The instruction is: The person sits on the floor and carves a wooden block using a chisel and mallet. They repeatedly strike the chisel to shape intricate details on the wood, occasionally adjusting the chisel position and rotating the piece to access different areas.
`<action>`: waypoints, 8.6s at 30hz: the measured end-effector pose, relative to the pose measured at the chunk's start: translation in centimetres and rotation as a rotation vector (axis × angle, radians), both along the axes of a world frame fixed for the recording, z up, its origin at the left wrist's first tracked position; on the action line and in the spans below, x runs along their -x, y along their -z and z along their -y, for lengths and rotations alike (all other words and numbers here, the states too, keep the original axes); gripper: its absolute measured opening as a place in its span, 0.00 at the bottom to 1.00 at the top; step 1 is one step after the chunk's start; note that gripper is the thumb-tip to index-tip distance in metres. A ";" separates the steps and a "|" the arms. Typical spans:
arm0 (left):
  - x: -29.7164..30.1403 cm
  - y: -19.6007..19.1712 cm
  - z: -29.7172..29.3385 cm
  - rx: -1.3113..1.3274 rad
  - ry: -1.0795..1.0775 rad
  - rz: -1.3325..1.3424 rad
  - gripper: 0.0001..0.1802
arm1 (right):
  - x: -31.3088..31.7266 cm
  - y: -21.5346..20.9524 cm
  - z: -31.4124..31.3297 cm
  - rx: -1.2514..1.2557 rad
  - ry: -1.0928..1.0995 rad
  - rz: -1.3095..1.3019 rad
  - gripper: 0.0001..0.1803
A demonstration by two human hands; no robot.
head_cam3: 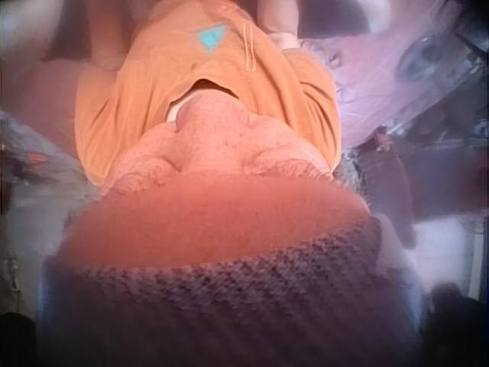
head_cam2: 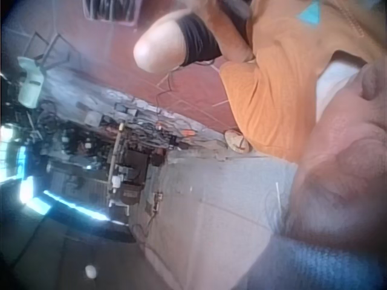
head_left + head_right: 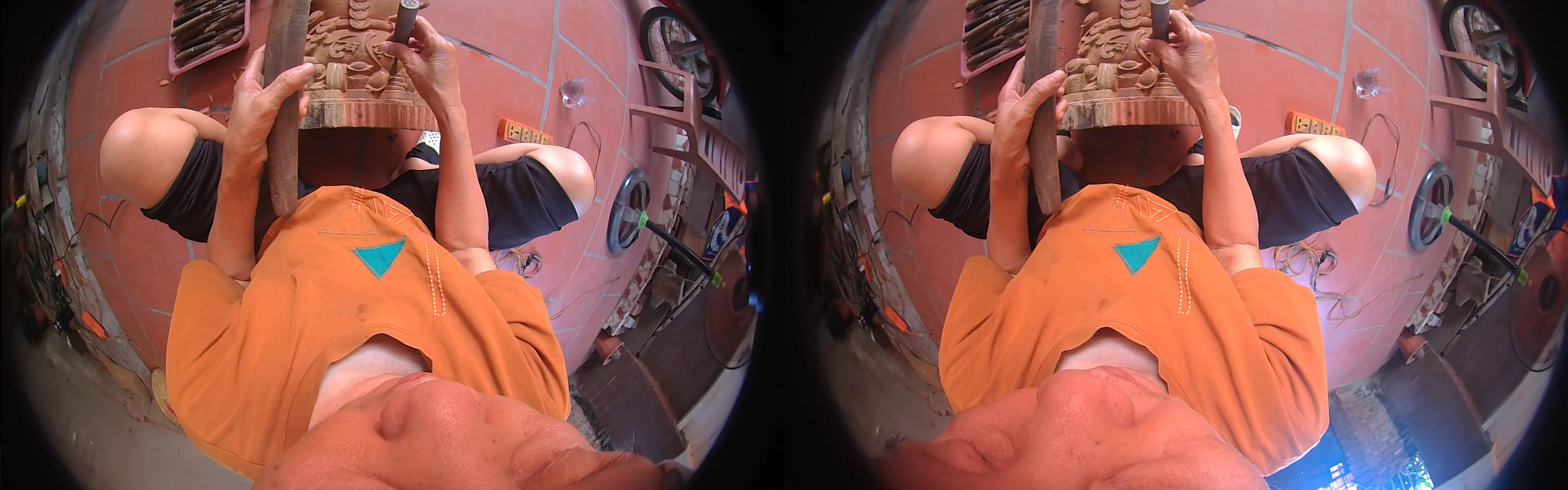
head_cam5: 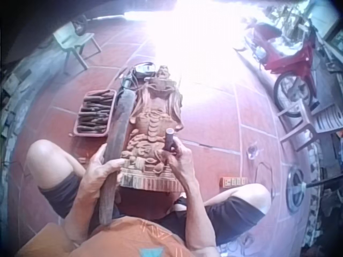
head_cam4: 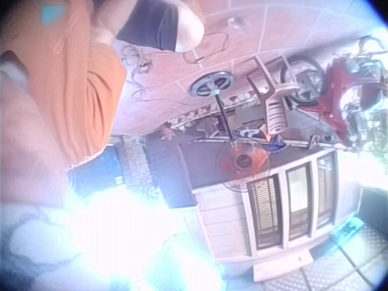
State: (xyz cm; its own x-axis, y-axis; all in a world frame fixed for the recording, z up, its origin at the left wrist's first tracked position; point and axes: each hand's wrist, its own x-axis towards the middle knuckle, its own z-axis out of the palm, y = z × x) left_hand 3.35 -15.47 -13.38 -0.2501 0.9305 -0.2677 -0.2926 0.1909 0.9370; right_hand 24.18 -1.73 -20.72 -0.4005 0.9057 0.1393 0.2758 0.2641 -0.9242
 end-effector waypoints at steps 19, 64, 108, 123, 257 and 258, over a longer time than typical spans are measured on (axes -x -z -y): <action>-0.7 0.3 0.2 -0.119 0.098 -0.445 0.40 | 0.7 0.6 -0.1 0.023 -0.069 0.044 0.19; -1.6 -0.4 0.5 -0.232 0.043 -0.484 0.42 | 1.1 -1.4 0.2 0.024 -0.115 0.015 0.19; -1.4 0.8 0.5 -0.200 0.250 -0.668 0.47 | 0.5 -0.4 0.2 0.020 -0.108 -0.001 0.18; -1.7 0.9 0.2 -0.266 0.211 -0.710 0.46 | -0.4 0.0 -0.2 0.100 -0.115 -0.018 0.18; -2.5 1.1 -0.3 -0.303 0.224 -0.838 0.46 | -1.9 -0.5 1.2 0.007 0.069 -0.078 0.19; -2.6 0.9 -0.2 -0.283 0.238 -0.818 0.46 | -1.7 -0.3 1.3 0.010 0.057 -0.088 0.19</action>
